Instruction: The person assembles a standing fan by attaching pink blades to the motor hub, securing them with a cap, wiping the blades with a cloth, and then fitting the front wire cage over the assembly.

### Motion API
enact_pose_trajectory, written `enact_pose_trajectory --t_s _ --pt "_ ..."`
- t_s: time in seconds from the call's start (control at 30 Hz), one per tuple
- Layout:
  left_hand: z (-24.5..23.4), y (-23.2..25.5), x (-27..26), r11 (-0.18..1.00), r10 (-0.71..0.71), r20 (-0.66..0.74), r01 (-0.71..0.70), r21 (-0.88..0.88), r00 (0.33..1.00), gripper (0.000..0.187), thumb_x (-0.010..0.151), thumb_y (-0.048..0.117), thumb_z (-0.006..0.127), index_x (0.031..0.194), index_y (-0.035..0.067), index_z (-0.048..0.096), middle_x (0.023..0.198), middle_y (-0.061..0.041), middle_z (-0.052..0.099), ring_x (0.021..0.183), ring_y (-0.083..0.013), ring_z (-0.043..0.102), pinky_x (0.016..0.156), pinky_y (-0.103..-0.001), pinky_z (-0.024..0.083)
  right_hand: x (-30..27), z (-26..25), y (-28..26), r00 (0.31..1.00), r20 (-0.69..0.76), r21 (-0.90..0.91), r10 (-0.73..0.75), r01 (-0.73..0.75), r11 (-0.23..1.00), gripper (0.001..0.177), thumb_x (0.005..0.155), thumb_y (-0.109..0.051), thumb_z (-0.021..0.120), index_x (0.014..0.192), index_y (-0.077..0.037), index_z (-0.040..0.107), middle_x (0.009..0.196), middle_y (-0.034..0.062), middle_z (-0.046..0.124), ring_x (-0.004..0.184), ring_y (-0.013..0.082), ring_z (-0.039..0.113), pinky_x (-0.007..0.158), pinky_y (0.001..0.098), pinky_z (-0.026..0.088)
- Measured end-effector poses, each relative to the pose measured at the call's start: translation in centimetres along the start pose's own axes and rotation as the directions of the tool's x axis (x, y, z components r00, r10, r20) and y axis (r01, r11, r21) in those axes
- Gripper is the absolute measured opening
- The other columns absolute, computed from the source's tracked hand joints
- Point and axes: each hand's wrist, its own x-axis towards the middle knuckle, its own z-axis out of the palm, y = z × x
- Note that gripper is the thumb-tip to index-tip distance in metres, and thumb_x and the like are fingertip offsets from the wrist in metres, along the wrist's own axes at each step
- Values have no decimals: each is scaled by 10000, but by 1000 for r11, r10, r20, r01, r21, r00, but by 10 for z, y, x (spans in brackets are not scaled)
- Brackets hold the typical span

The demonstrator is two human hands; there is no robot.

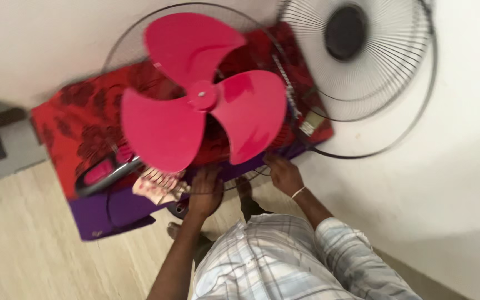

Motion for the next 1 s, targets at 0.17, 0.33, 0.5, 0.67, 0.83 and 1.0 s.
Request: enact_pose_trajectory --t_s 0.17,0.33,0.5,0.67,0.83,1.0 --pt "28 -32 18 953 67 -93 -36 302 993 586 894 250 656 1399 -16 525 1443 -396 444 1406 -575 384 1203 -656 322 -55 -16 -7 965 -167 126 200 -180 975 225 814 50 625 970 -81 720 1064 80 743 915 291 722 775 370 599" --pt "33 -39 35 951 -72 -193 125 281 979 638 945 260 659 1453 -84 482 1442 -526 369 1359 -638 352 1170 -641 306 -67 -36 14 793 -446 200 414 -363 910 302 836 78 629 1099 -44 714 1119 154 696 947 310 690 779 384 580" --pt "22 -47 57 941 -129 -180 178 289 975 635 943 260 658 1454 -73 483 1449 -507 371 1360 -625 357 1169 -637 308 -51 -46 29 708 -433 353 558 -436 828 292 869 71 614 1115 -55 705 1049 133 708 834 258 695 697 342 574" --pt "10 -57 67 923 -243 -128 270 273 961 632 940 260 657 1455 -62 483 1456 -488 372 1361 -612 363 1168 -634 309 -36 -43 27 733 -367 348 573 -463 815 219 881 60 622 1017 -73 731 916 109 722 714 253 694 644 342 550" --pt "3 -67 88 904 -325 -67 331 271 943 629 938 260 656 1456 -52 484 1462 -469 374 1361 -599 369 1167 -630 311 -26 -36 12 845 -284 345 452 -350 871 211 852 61 626 995 -63 720 895 105 713 721 266 699 640 350 550" --pt "-2 -60 90 898 -356 -77 364 248 931 626 935 260 655 1457 -41 484 1469 -450 376 1362 -586 375 1165 -627 312 -19 -36 -8 899 -242 375 364 -260 890 199 846 58 626 983 -63 704 926 99 716 738 275 708 637 355 558"
